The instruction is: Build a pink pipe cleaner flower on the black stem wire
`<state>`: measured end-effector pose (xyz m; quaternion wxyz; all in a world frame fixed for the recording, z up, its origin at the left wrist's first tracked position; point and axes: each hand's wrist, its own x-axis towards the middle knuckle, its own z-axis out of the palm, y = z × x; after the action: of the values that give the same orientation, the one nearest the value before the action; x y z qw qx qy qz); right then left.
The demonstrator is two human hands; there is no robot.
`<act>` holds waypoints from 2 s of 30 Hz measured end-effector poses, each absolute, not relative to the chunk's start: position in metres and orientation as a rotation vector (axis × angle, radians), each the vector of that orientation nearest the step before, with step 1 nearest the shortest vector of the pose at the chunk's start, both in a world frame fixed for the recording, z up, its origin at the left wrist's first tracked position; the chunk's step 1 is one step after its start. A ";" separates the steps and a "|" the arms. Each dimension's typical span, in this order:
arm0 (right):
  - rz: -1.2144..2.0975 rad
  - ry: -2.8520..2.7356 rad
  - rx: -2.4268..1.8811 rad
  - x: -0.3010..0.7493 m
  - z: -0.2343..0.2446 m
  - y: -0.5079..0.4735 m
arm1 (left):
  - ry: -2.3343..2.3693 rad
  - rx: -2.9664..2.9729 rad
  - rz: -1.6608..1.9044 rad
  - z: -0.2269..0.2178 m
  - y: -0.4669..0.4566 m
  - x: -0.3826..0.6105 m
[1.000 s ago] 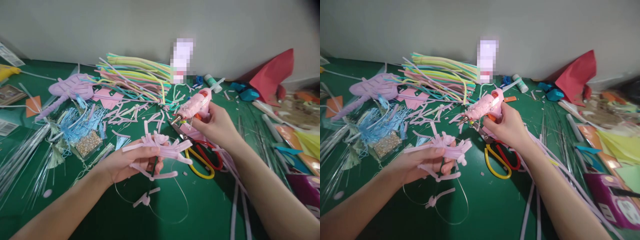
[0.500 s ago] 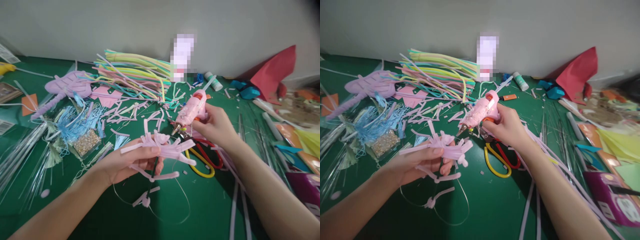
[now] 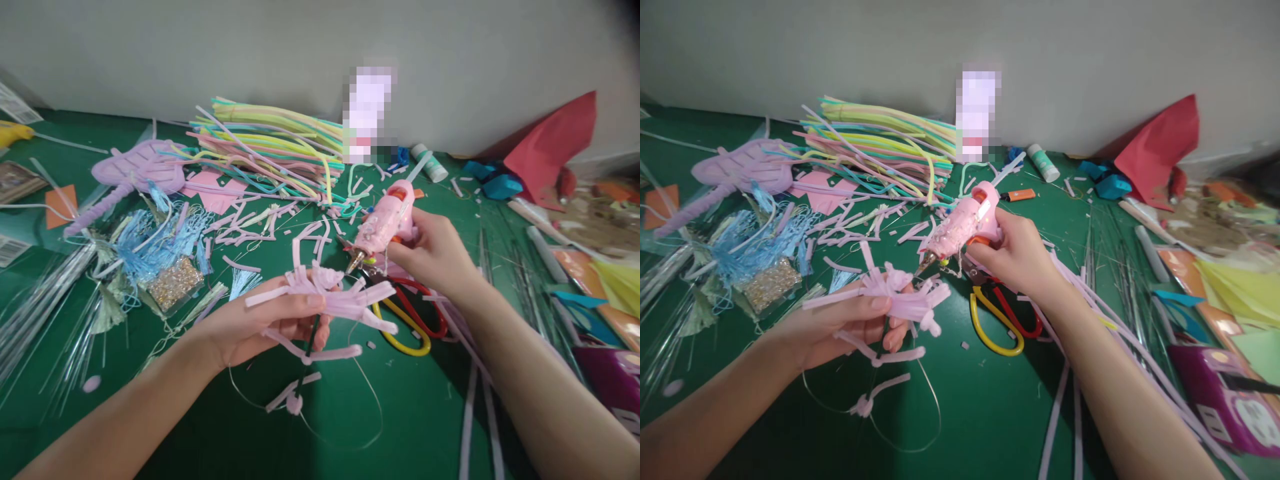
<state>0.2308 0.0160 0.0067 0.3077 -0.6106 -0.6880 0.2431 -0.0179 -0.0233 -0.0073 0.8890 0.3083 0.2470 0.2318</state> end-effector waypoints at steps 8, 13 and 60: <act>0.672 -1.810 -1.594 0.233 0.006 0.016 | 0.508 0.633 0.487 -0.008 -0.022 -0.018; 0.712 -1.803 -1.608 0.233 0.006 0.016 | 0.518 0.659 0.475 -0.006 -0.022 -0.017; 0.779 -1.913 -1.197 0.203 0.041 -0.021 | 0.803 0.876 0.505 0.007 -0.024 -0.022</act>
<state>0.2028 -0.0212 0.0408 0.3684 -0.4662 -0.7450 0.3032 -0.0225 -0.0243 0.0071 0.7988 0.4082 0.3741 0.2354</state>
